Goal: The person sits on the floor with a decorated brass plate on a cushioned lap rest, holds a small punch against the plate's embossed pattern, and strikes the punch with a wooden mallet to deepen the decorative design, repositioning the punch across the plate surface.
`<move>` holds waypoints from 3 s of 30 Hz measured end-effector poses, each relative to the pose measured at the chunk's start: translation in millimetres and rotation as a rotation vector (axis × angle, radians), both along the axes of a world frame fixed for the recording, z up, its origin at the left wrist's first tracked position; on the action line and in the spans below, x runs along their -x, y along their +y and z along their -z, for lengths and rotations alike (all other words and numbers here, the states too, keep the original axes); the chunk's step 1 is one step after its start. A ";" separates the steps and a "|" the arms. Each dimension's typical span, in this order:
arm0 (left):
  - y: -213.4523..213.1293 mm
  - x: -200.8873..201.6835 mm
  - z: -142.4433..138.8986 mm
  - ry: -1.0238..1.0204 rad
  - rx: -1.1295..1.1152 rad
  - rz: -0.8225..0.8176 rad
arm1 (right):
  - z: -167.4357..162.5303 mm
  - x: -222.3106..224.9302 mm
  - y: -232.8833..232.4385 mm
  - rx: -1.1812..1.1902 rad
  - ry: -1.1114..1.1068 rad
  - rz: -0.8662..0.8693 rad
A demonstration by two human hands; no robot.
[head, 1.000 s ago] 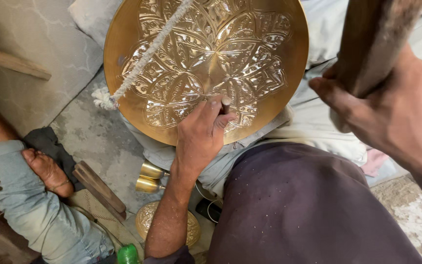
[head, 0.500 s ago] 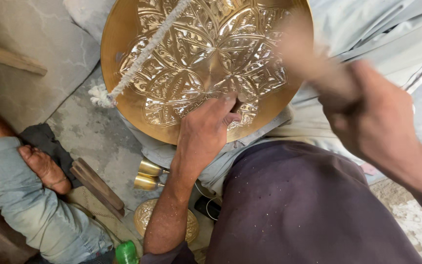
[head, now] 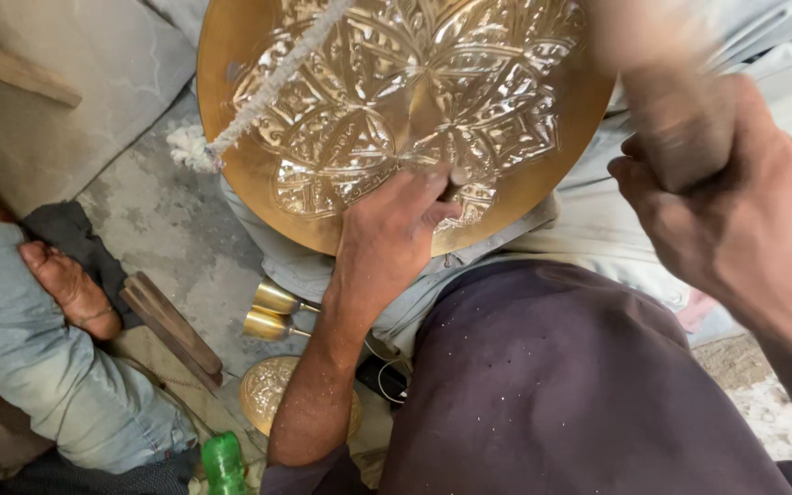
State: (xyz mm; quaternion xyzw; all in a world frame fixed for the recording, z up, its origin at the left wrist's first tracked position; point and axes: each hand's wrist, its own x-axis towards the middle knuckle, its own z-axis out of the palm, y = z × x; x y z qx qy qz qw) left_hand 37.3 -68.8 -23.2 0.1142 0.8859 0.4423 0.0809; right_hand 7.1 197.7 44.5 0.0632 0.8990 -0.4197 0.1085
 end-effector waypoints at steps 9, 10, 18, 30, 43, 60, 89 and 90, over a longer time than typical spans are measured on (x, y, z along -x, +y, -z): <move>-3.5 -0.8 12.0 0.035 -0.064 -0.015 | 29.3 5.4 32.7 -0.029 0.091 -0.240; -3.8 -1.4 12.2 0.037 -0.069 -0.019 | 30.2 8.4 33.3 -0.034 0.149 -0.312; -2.9 -0.2 9.9 -0.028 -0.033 -0.004 | 1.0 20.6 15.7 -0.487 0.259 -0.532; -17.3 6.3 -3.3 -0.022 -0.065 -0.005 | 26.1 29.4 20.9 -0.181 0.180 -0.344; -17.5 8.6 -0.5 -0.006 -0.021 0.001 | -3.1 36.1 -2.0 -0.568 0.166 -0.562; -21.0 -12.5 -32.9 -0.002 -0.250 -0.454 | -12.3 10.4 18.4 -0.461 0.114 -0.373; -55.7 -29.8 -63.9 0.228 -0.338 -0.711 | 16.1 56.7 11.4 0.221 0.220 -0.018; -49.6 -25.2 -60.7 0.246 -0.360 -0.595 | 17.4 50.3 13.6 0.220 0.185 -0.008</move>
